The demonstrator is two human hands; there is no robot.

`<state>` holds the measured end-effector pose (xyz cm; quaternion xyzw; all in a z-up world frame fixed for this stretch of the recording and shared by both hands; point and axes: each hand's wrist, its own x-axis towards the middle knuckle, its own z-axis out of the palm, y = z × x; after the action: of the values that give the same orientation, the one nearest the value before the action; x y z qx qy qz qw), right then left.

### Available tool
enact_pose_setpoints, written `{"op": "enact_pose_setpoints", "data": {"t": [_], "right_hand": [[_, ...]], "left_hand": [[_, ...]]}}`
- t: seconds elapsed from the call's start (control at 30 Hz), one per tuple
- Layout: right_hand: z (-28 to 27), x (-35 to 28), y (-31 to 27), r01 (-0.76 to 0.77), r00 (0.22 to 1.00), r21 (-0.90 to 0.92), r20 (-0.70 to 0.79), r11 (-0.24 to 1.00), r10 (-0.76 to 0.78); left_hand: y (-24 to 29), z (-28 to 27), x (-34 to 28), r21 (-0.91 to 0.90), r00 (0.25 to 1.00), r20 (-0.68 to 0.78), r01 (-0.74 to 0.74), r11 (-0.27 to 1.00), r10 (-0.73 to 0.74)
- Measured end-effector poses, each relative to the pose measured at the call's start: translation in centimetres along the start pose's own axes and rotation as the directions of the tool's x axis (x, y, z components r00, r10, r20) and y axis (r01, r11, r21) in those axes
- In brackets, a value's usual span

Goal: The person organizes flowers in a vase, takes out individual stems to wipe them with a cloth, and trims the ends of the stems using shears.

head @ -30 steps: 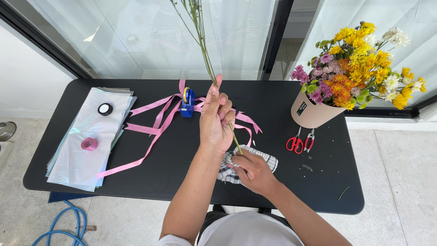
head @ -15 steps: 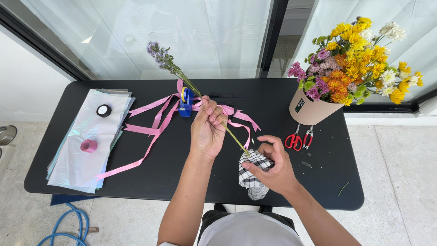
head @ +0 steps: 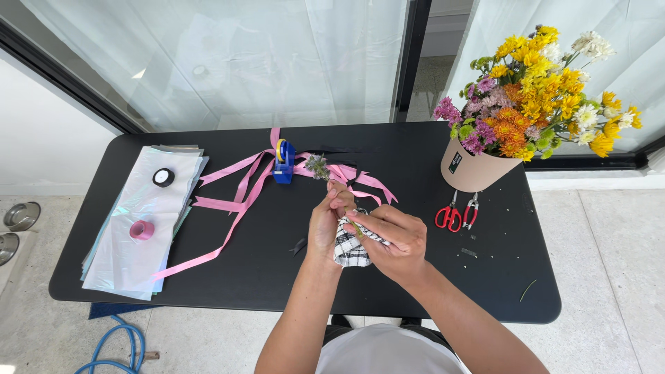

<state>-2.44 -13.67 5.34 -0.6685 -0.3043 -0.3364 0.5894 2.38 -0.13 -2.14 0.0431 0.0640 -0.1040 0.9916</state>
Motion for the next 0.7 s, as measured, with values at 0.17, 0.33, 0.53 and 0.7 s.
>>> {"op": "enact_pose_setpoints", "data": {"t": [0.17, 0.33, 0.53, 0.7], "right_hand": [[0.0, 0.7, 0.2, -0.034, 0.999, 0.03, -0.02, 0.999, 0.035], [0.0, 1.1, 0.2, -0.05, 0.999, 0.035, -0.02, 0.998, 0.05], [-0.4, 2.4, -0.9, -0.08, 0.996, 0.046, -0.031, 0.996, 0.082], [-1.4, 1.5, 1.1, -0.174, 0.977, 0.088, -0.107, 0.981, 0.183]], "left_hand": [[-0.4, 0.5, 0.1, 0.041, 0.998, -0.065, 0.024, 0.999, -0.022], [-0.9, 1.5, -0.2, 0.023, 0.995, -0.1, -0.009, 1.0, 0.011], [-0.2, 1.1, 0.2, 0.159, 0.988, -0.094, -0.108, 0.981, 0.124], [-1.1, 5.7, -3.0, 0.298, 0.902, -0.073, -0.388, 0.872, 0.426]]}}
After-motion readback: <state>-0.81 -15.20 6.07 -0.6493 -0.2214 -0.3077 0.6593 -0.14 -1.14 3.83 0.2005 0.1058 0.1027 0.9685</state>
